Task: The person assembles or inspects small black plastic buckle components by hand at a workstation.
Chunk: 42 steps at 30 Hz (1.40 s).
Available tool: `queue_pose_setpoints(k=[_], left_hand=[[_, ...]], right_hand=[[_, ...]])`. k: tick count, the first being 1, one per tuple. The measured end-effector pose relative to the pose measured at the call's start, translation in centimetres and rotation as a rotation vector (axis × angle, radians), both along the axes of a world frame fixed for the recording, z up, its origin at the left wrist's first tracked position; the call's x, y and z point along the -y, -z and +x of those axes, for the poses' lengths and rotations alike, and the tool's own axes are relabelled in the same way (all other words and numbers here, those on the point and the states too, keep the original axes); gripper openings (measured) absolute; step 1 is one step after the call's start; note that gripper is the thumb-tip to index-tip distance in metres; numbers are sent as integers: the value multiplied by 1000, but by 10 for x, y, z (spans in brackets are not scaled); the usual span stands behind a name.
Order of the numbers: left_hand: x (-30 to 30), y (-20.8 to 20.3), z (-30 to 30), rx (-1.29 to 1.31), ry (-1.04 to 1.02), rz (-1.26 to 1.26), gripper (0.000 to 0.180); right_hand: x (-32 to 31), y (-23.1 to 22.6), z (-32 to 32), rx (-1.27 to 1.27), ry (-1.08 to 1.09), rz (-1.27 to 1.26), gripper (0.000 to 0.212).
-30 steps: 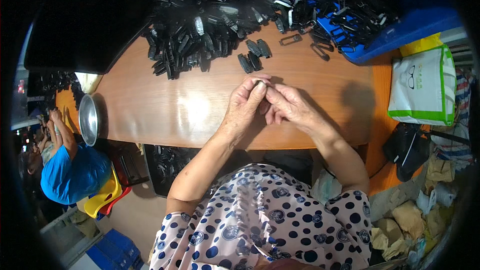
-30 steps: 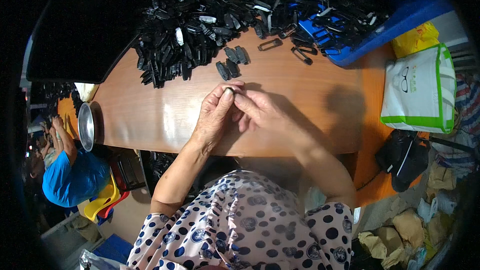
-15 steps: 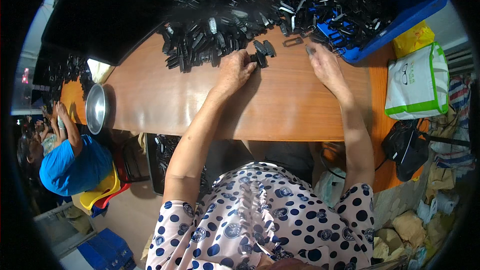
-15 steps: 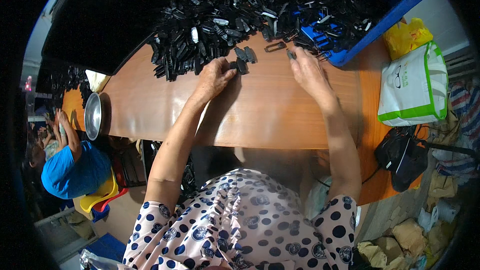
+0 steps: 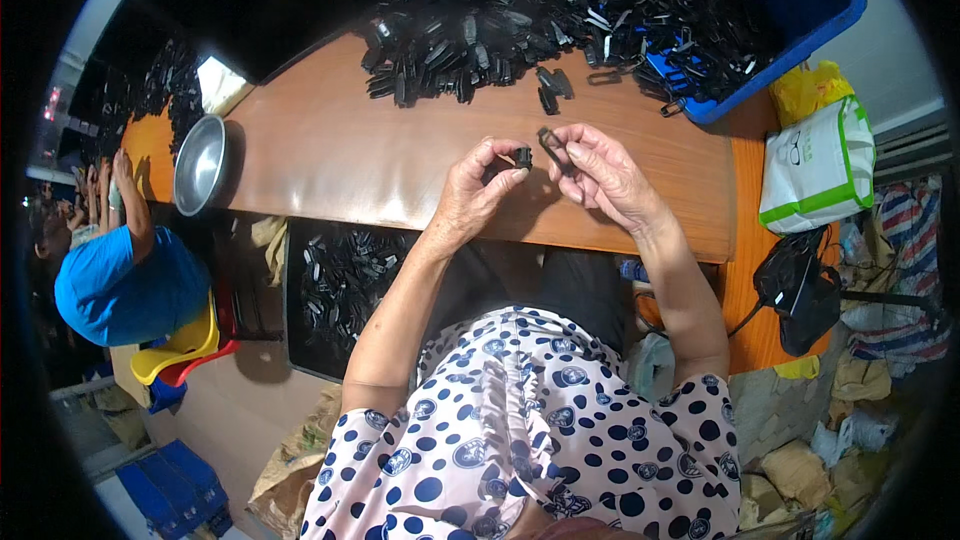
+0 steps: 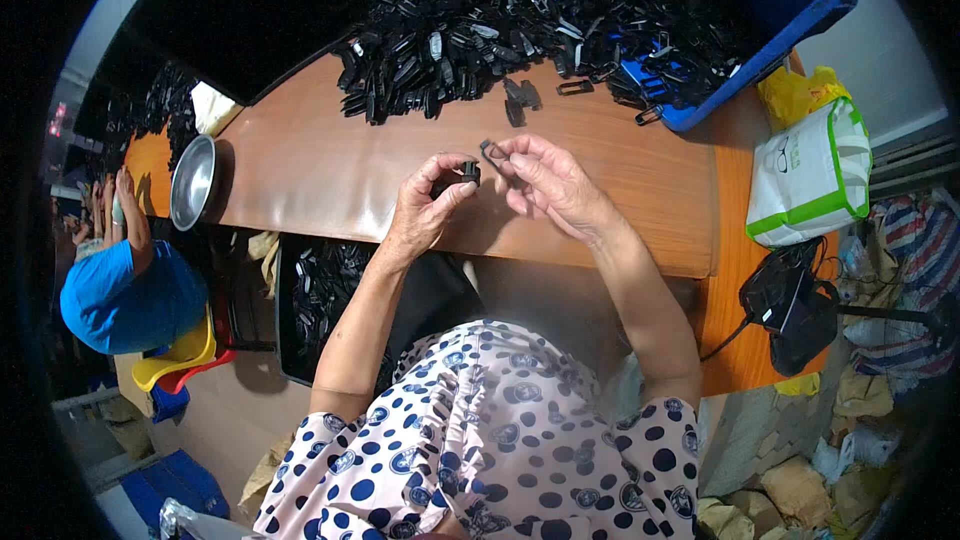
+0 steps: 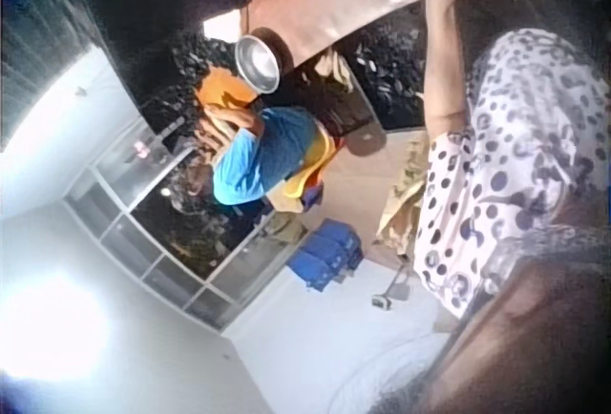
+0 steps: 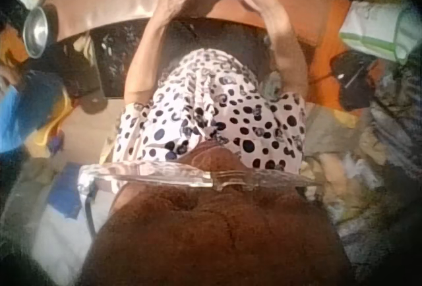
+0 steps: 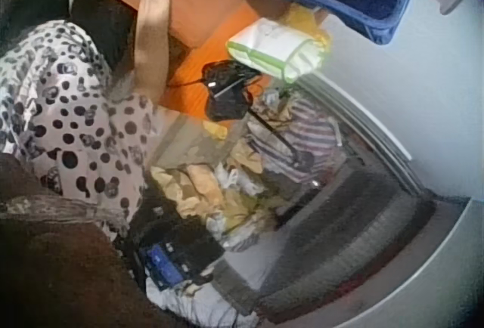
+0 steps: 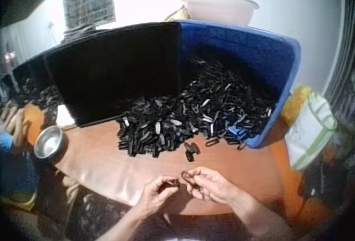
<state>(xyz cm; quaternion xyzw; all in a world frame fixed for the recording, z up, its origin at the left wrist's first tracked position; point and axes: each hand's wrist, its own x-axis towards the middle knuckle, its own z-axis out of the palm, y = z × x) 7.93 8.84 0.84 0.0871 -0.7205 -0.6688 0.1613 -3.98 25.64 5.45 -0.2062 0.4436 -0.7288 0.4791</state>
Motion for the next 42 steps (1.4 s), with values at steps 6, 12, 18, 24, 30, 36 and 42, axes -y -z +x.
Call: queue_pose_setpoints(k=[6,12,18,24,30,36,42], left_hand=[[0,-9,10,-108,24,-36,24],[1,-20,18,-123,56,-191,25],[0,-19,17,-123,87,-213,21],[-3,-19,13,-92,80,-262,22],[0,-30,5,-139,119,-609,21],[0,-37,-4,-157,257,-800,21],[-12,-24,-11,39,268,-363,18]], right_hand=[[-6,-17,15,-182,-85,188,26],[-6,-16,20,-313,-34,272,24],[-10,-5,12,-214,-62,241,24],[-6,1,11,-234,-44,308,20],[-10,-4,-1,-235,-174,420,17],[-15,22,-16,-498,-253,469,16],[-22,23,-19,240,-331,421,20]])
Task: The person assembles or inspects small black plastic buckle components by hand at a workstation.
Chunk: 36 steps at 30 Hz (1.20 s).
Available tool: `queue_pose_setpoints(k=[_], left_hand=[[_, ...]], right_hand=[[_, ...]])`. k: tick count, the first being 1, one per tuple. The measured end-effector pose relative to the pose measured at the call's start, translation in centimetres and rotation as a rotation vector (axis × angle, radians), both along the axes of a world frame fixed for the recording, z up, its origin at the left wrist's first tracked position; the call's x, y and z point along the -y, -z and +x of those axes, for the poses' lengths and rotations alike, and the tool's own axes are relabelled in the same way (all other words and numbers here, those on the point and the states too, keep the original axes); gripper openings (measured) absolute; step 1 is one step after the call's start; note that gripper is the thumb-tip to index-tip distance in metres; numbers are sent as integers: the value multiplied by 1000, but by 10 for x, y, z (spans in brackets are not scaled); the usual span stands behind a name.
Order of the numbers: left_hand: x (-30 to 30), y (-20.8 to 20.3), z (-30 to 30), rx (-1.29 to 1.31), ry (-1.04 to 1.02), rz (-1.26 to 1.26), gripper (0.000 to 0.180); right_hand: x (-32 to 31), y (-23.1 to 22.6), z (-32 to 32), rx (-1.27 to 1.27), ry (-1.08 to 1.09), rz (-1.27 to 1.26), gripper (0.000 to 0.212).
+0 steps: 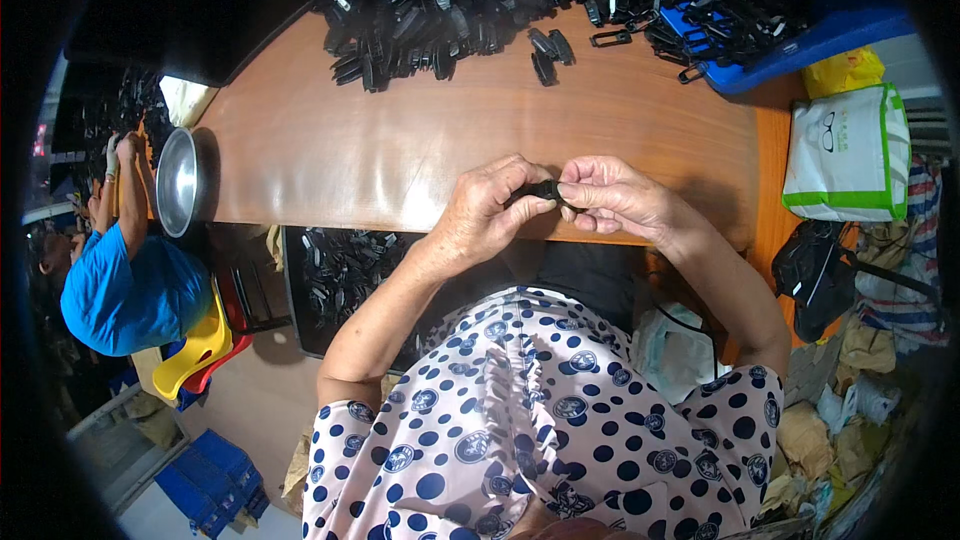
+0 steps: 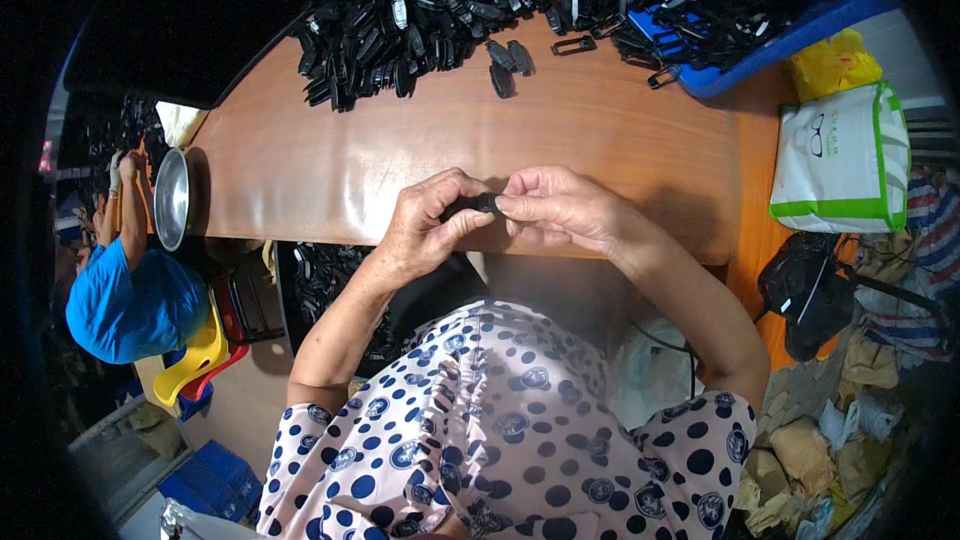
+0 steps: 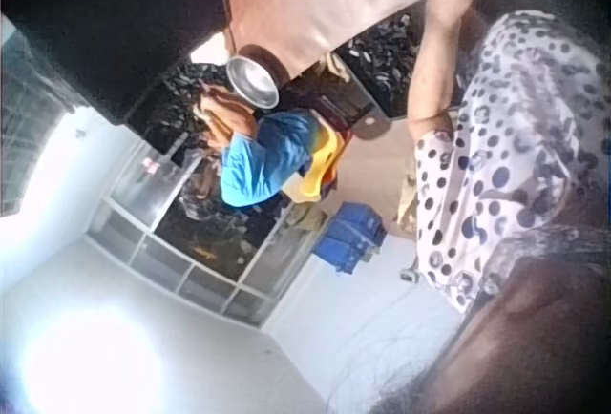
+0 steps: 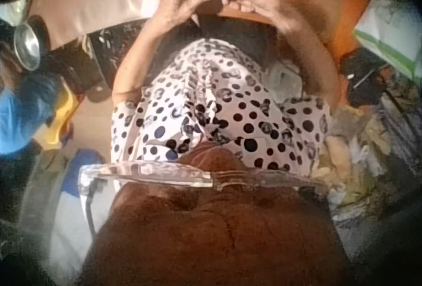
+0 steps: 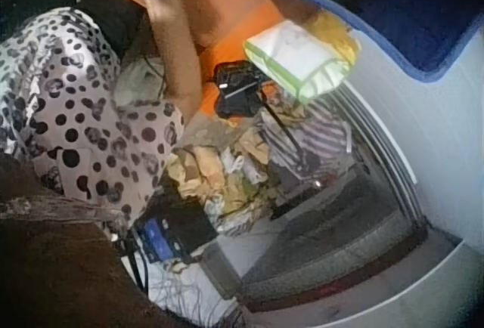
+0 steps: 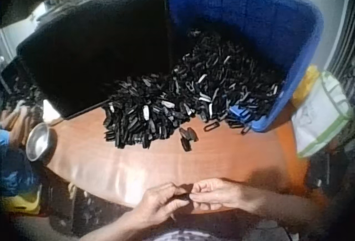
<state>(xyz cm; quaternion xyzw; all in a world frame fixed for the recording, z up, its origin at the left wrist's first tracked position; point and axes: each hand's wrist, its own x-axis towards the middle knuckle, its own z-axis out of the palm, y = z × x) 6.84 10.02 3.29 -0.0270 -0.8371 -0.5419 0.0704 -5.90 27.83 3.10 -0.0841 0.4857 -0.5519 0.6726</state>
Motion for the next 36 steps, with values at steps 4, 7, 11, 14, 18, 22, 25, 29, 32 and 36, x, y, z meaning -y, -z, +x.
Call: queue_pose_setpoints(k=[4,7,11,14,18,22,25,29,32,36], left_hand=[[-11,6,-13,233,-175,596,17],[-8,20,-27,74,-183,608,17],[-9,32,-41,94,-93,801,22],[-15,20,-52,224,-76,992,23],[-13,20,-68,270,-198,959,21],[26,29,-92,264,-433,498,18],[42,32,-117,254,-369,25,25],[32,22,-137,326,-246,-495,35],[33,33,-139,309,-233,-405,32],[20,45,-121,46,-167,-549,27]], right_hand=[[7,-8,-9,-18,79,-151,37],[12,-10,-9,44,63,-291,47],[9,14,-13,213,14,-409,50],[18,26,-15,30,170,-386,48],[30,-1,-35,-250,63,-115,48],[22,32,-100,-1464,73,-28,34],[29,36,-139,-1967,78,102,26],[35,35,-151,-2092,-128,262,26],[31,34,-146,-2067,-57,185,23],[14,28,-121,-700,373,-133,26]])
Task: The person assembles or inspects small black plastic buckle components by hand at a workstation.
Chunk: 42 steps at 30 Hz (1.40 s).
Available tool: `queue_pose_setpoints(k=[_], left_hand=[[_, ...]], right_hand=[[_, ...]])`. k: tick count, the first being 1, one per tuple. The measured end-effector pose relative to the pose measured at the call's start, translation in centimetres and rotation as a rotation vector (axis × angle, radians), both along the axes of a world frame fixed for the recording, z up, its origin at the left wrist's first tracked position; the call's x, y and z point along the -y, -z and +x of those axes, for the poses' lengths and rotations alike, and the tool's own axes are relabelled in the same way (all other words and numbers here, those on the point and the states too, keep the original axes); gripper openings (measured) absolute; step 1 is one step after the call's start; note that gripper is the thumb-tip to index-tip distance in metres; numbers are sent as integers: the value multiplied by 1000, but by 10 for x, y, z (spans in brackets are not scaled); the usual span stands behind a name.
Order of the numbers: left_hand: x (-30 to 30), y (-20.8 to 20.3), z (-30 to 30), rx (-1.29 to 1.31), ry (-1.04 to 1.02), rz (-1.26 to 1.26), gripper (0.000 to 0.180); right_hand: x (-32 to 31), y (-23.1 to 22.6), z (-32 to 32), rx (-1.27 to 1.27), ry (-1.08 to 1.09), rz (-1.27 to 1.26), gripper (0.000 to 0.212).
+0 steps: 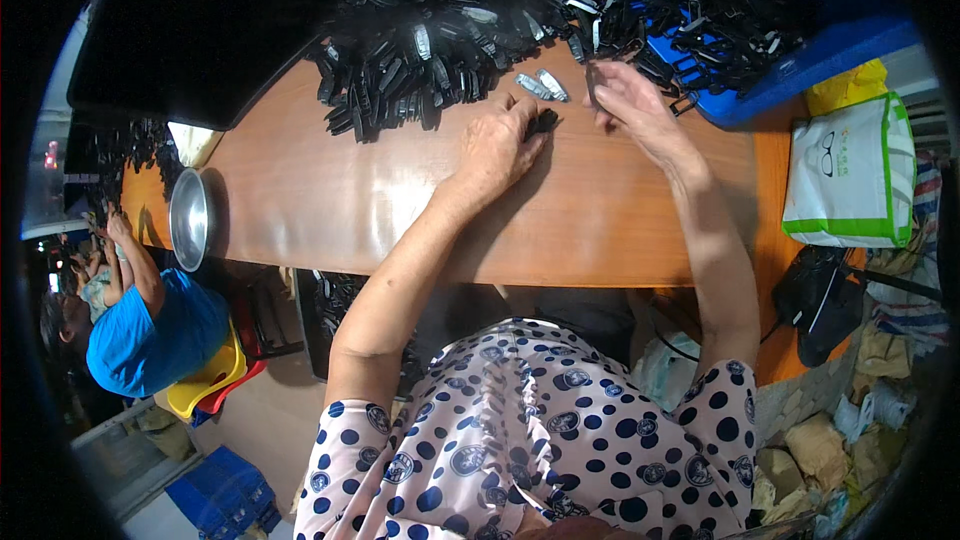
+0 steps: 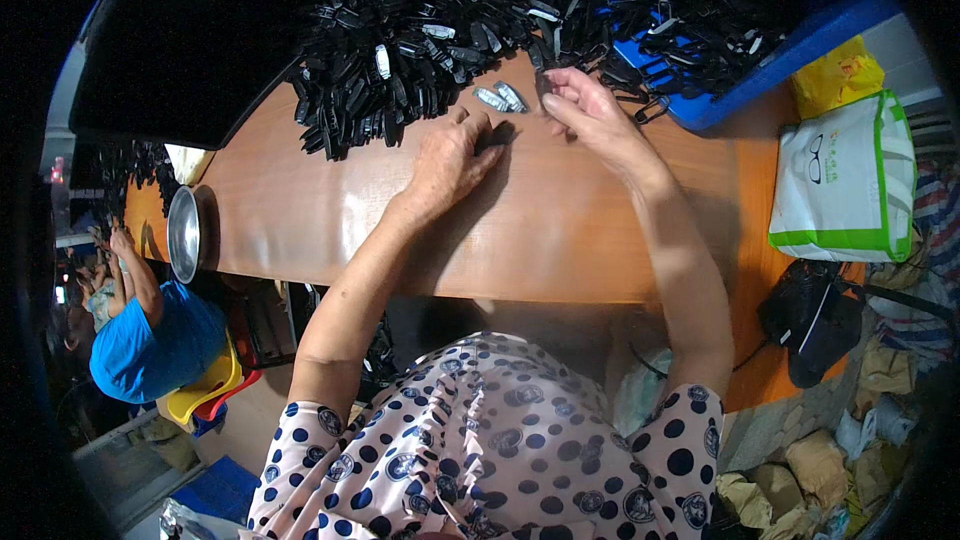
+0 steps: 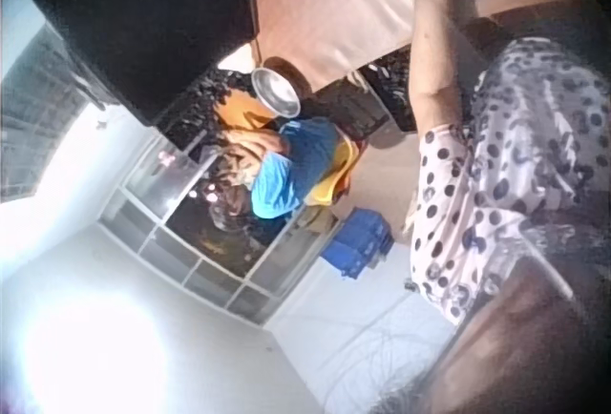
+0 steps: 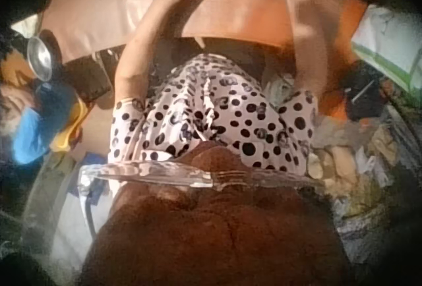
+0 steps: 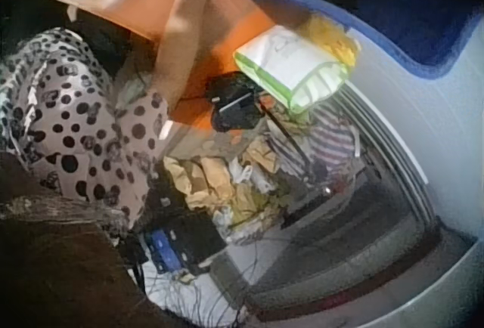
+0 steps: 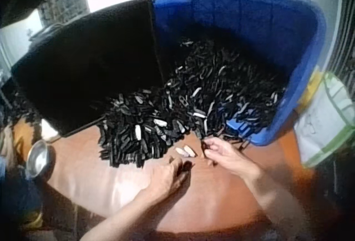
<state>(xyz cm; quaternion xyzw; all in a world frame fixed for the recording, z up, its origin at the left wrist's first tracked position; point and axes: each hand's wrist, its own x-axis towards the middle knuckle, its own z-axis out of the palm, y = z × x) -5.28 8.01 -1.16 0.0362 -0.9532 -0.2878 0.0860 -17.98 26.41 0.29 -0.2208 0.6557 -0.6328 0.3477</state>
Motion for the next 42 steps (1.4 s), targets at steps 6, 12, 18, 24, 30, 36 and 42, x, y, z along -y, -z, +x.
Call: queue_pose_setpoints(k=[6,12,18,24,30,36,42], left_hand=[[-8,-14,41,99,-138,992,24],[-21,-51,88,140,-97,1643,30],[-31,-56,117,-56,-70,1299,30],[-31,-61,125,-341,52,700,26],[-33,-73,130,-385,77,495,23],[-37,-77,128,-330,128,459,24],[-37,-70,136,-336,189,178,19]], right_hand=[[-10,-14,69,446,-102,-334,27],[-7,-47,113,113,-139,-73,24],[-12,-71,133,126,-186,-159,19],[-15,-80,144,120,-214,-167,17],[-20,-84,146,135,-227,-146,16],[-26,-80,142,162,-230,-119,16],[-27,-89,136,-109,-360,144,17]])
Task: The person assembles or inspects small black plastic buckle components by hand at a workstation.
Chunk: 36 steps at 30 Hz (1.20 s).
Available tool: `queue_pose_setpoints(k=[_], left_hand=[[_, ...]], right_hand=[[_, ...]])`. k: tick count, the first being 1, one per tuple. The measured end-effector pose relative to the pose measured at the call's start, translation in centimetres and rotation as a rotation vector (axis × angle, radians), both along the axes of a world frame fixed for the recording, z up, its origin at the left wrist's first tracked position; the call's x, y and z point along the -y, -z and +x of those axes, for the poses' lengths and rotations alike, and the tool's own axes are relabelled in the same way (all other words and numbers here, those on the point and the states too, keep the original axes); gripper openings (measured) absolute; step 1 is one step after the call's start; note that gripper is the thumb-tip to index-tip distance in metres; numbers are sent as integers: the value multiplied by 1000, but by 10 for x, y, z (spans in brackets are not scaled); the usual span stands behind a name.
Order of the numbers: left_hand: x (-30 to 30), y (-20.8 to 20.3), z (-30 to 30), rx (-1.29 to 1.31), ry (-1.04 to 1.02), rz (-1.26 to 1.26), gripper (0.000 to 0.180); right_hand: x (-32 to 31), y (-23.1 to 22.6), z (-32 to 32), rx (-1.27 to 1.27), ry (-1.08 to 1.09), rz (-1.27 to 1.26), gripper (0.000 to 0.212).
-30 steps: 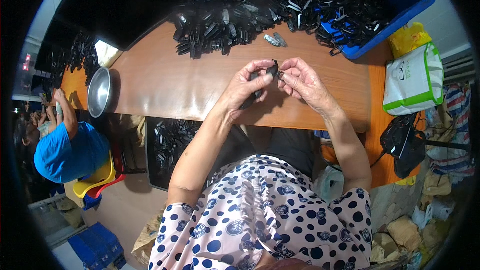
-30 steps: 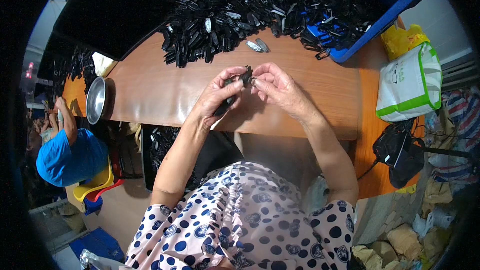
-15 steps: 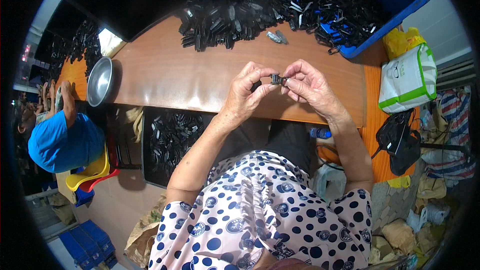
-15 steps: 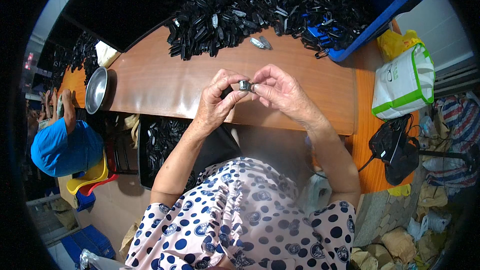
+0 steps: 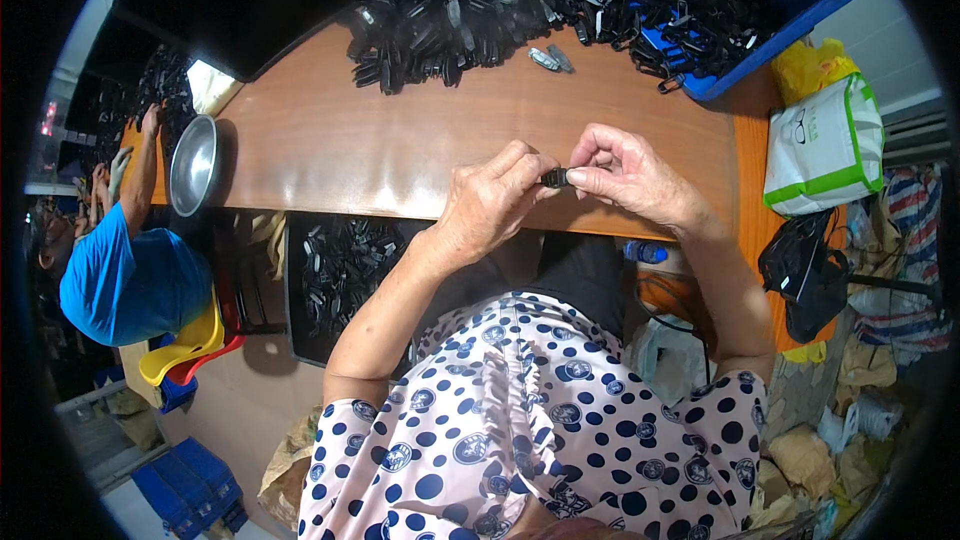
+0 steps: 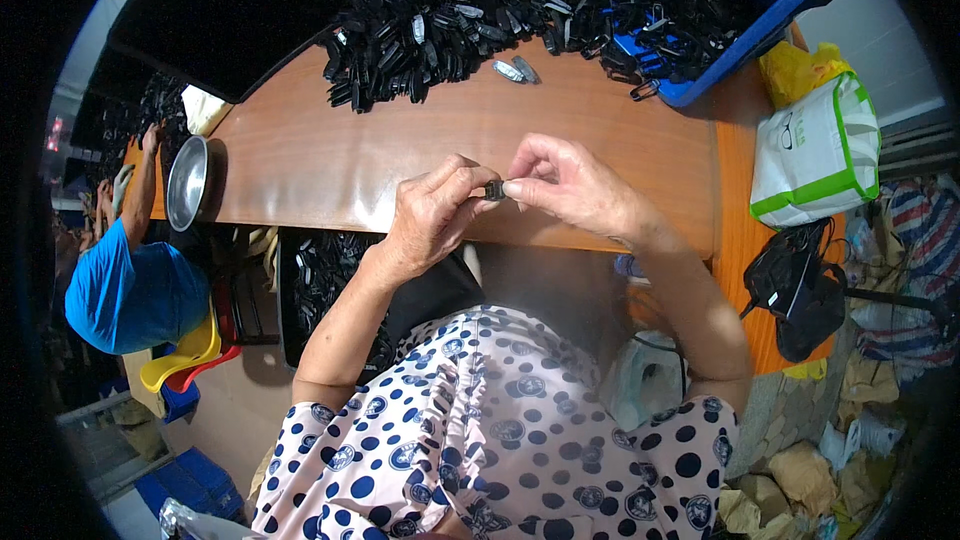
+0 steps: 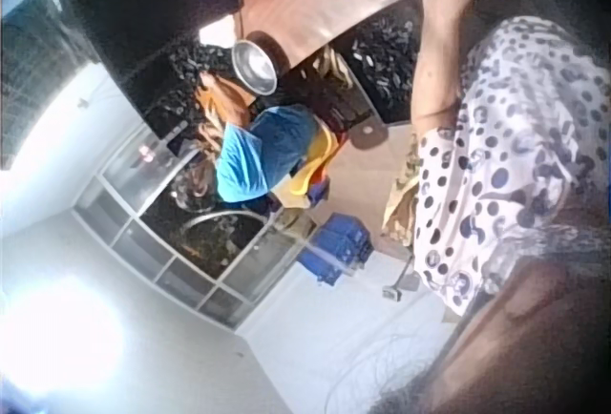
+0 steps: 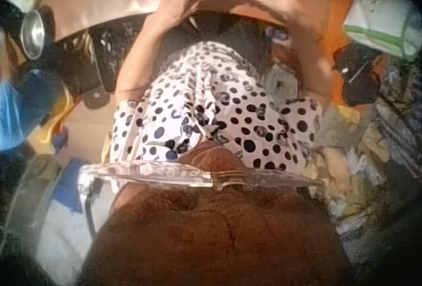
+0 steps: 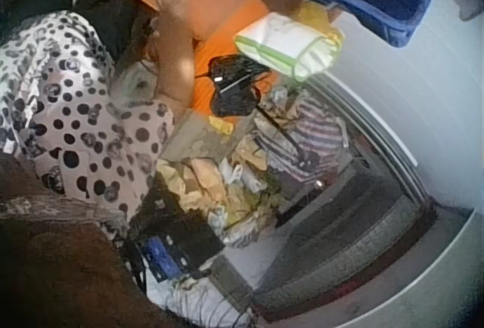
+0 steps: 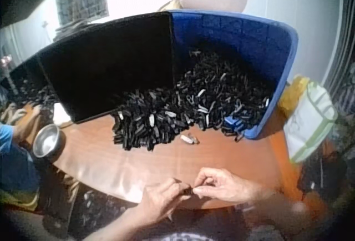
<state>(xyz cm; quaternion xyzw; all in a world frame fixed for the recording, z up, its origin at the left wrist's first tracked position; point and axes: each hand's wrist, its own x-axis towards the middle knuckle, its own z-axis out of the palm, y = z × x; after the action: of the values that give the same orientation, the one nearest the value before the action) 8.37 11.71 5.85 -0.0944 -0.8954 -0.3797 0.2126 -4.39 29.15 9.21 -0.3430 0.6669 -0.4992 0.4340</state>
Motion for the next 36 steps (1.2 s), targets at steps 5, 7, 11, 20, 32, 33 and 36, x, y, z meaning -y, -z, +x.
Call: queue_pose_setpoints(k=[5,7,11,20,32,33,36], left_hand=[[0,0,11,60,-20,-158,16],[4,7,20,108,3,-69,15],[9,14,38,234,26,111,15],[24,29,82,284,-167,1171,21],[60,63,169,325,-542,838,20],[60,52,170,425,-598,910,18],[97,47,188,449,-619,36,24]], right_hand=[[7,6,-2,137,-62,206,15],[11,21,1,312,-76,243,18],[14,48,23,764,-106,147,21],[71,66,64,933,-396,-56,52],[133,93,143,516,-382,-11,38],[126,87,133,396,-442,-14,37],[83,68,69,-50,-232,8,54]])
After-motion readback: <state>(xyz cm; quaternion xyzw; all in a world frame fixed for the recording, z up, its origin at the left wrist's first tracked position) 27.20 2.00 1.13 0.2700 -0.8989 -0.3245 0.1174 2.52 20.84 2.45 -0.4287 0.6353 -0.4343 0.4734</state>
